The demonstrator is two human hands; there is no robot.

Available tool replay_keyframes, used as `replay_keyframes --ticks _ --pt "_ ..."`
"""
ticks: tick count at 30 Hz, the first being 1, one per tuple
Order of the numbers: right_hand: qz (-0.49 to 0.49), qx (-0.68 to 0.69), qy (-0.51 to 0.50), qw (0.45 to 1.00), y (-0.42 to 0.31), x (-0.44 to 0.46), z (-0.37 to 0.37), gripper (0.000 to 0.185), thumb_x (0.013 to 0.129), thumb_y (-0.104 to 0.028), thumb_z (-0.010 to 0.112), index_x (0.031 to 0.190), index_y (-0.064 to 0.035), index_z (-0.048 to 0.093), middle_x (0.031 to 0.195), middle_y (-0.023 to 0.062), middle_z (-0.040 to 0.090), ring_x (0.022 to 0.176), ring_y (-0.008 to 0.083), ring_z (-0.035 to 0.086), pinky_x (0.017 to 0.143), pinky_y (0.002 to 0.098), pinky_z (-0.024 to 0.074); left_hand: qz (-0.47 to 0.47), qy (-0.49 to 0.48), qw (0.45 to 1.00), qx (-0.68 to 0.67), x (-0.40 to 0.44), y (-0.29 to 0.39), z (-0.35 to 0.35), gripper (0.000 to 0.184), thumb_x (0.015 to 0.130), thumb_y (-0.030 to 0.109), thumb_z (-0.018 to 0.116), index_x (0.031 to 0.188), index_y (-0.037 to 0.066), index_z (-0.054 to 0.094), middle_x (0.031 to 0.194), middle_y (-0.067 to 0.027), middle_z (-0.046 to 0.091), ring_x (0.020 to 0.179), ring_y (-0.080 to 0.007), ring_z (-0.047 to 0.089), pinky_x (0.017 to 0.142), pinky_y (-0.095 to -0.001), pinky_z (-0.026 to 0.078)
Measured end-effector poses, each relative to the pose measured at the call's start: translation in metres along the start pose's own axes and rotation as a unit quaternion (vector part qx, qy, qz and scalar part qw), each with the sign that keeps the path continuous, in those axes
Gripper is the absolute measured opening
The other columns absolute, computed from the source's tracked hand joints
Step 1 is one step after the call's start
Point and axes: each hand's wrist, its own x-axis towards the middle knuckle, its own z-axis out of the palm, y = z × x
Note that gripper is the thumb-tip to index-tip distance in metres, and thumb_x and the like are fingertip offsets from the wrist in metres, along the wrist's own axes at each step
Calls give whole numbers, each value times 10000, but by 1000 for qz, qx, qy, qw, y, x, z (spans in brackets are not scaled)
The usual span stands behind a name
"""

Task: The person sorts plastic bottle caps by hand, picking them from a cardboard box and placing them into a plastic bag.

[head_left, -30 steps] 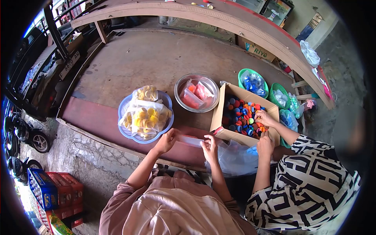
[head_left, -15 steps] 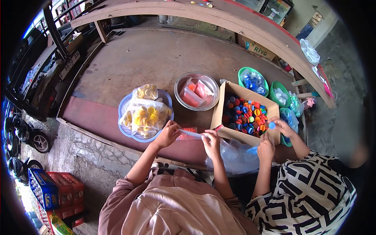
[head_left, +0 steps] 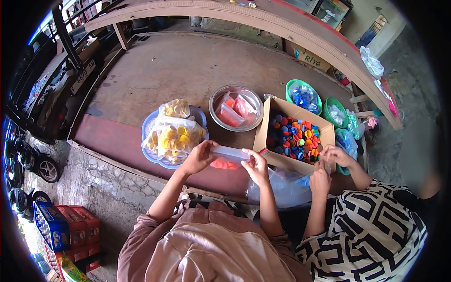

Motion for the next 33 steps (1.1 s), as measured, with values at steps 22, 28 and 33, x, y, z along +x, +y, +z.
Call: replay_keyframes --ticks 22,28,33 --pt "1 -76 -34 997 -36 12 -6 251 794 -124 637 1036 -57 634 870 27 638 696 98 524 611 225 403 56 -6 998 24 11 23 -10 230 851 126 568 1060 44 518 820 -52 522 674 -92 488 637 -255 421" --pt "-10 -112 -8 994 -42 13 -1 181 835 -83 605 1005 -21 611 763 -42 529 678 27 446 590 188 379 120 55 976 171 17 8 -6 172 853 94 538 1006 20 514 719 -50 480 652 -128 488 648 -264 412" --pt "38 12 -20 999 -21 18 0 207 853 -84 582 1056 -42 582 757 -49 491 687 17 435 592 178 368 16 54 998 -2 18 3 0 147 855 98 530 984 30 508 688 -28 461 635 -109 447 607 -256 389"
